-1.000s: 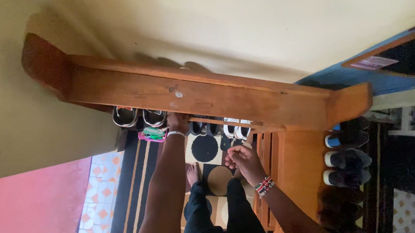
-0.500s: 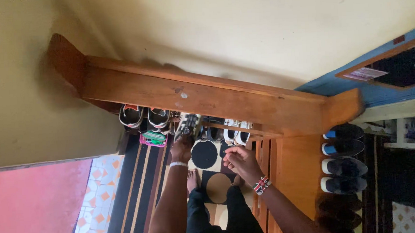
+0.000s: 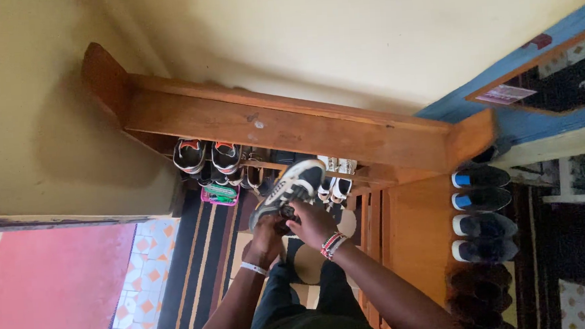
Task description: The person removes shoes from a wooden shoe rack one by one by hand and places them onto an adjacent wooden bench.
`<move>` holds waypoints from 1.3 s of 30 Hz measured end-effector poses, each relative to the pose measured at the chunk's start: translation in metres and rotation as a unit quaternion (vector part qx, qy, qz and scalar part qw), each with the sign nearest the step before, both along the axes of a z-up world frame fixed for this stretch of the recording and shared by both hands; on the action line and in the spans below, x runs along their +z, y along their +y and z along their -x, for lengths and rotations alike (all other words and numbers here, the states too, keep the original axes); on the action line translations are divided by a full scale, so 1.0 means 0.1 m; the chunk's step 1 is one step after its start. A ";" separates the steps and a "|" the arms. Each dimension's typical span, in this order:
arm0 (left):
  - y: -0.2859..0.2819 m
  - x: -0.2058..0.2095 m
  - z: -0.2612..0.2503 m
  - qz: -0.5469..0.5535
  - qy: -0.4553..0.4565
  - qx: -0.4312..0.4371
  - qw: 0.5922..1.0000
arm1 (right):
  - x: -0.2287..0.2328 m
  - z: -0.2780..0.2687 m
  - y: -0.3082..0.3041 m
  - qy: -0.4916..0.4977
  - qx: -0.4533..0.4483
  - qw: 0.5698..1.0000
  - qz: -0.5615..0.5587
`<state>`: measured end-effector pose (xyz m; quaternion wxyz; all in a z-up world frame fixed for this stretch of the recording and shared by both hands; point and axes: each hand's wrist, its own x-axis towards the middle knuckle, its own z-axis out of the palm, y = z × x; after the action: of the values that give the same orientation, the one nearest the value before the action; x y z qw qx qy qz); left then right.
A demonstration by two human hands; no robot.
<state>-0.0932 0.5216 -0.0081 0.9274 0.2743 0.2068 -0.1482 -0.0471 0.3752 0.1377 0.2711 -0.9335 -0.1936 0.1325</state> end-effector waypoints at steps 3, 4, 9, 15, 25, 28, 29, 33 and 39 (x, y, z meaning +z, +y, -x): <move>-0.03 0.27 0.09 -0.052 0.024 -0.019 0.998 | 0.02 0.04 0.03 -0.019 0.001 1.000 0.016; -0.03 0.33 0.10 -0.058 -0.004 -0.017 0.998 | 0.04 0.05 0.00 -0.017 0.003 1.000 0.005; 0.04 0.54 0.00 -0.117 -0.053 -0.031 0.991 | 0.18 0.09 -0.06 -0.020 -0.023 0.997 -0.068; 0.04 0.90 -0.16 -0.156 -0.084 -0.032 0.984 | 0.43 0.19 -0.15 -0.099 -0.021 0.980 -0.173; -0.13 1.08 -0.29 0.007 -0.079 -0.033 0.996 | 0.82 0.28 -0.40 -0.086 -0.028 0.979 -0.184; -0.15 1.00 -0.33 0.009 -0.091 -0.048 0.995 | 0.86 0.30 -0.48 -0.098 -0.014 0.979 -0.178; -0.16 0.90 -0.34 0.008 -0.102 -0.053 0.993 | 0.86 0.30 -0.51 -0.106 -0.009 0.979 -0.175; -0.23 0.56 -0.43 0.019 -0.149 -0.038 0.988 | 0.80 0.29 -0.62 -0.090 -0.007 0.972 -0.216; -0.37 1.10 -0.55 0.022 -0.079 -0.089 0.993 | 0.71 0.27 -0.74 -0.078 -0.070 0.972 -0.212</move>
<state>-0.0387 0.4843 0.1024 0.9298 0.2823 0.1042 -0.2121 -0.0736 0.3011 0.2091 0.4554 -0.8735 -0.1721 -0.0042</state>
